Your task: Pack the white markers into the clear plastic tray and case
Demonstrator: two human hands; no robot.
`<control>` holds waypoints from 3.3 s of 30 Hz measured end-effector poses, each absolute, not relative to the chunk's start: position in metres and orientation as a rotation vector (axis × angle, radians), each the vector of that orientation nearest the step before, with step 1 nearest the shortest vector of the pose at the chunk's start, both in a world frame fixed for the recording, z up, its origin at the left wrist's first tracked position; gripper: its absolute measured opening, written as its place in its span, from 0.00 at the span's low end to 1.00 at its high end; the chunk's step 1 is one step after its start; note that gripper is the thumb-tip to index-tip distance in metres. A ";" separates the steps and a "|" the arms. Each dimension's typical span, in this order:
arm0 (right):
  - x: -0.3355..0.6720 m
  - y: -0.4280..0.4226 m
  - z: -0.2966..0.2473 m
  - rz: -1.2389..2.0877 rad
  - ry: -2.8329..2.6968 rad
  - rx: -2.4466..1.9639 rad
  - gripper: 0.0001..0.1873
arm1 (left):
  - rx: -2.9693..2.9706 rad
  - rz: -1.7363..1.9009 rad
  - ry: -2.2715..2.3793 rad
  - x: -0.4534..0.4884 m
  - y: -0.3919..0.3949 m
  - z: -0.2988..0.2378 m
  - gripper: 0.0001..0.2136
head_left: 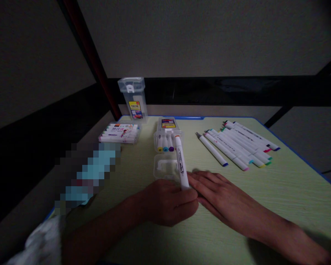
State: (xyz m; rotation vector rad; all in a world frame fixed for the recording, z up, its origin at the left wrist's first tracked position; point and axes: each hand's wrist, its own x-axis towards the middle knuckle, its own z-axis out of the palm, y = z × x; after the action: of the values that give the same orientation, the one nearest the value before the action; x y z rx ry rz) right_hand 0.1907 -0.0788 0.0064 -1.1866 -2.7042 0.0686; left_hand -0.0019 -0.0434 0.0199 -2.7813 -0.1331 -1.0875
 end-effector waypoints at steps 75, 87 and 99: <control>0.190 -0.078 0.011 0.182 -2.711 -1.233 0.24 | -2.776 -0.943 -0.082 -0.003 -0.042 0.012 0.12; 0.190 -0.078 0.008 0.132 -2.676 -1.207 0.23 | -2.762 -0.845 -0.255 -0.003 -0.040 0.009 0.13; 0.191 -0.078 0.007 0.090 -2.678 -1.206 0.22 | -2.752 -0.892 -0.455 -0.005 -0.038 0.008 0.11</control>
State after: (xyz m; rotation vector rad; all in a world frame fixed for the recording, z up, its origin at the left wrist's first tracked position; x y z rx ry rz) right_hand 0.1907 -0.0785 0.0074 -1.2060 -2.6779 0.0901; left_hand -0.0049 -0.0380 0.0080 -2.7521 -0.4554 -0.8916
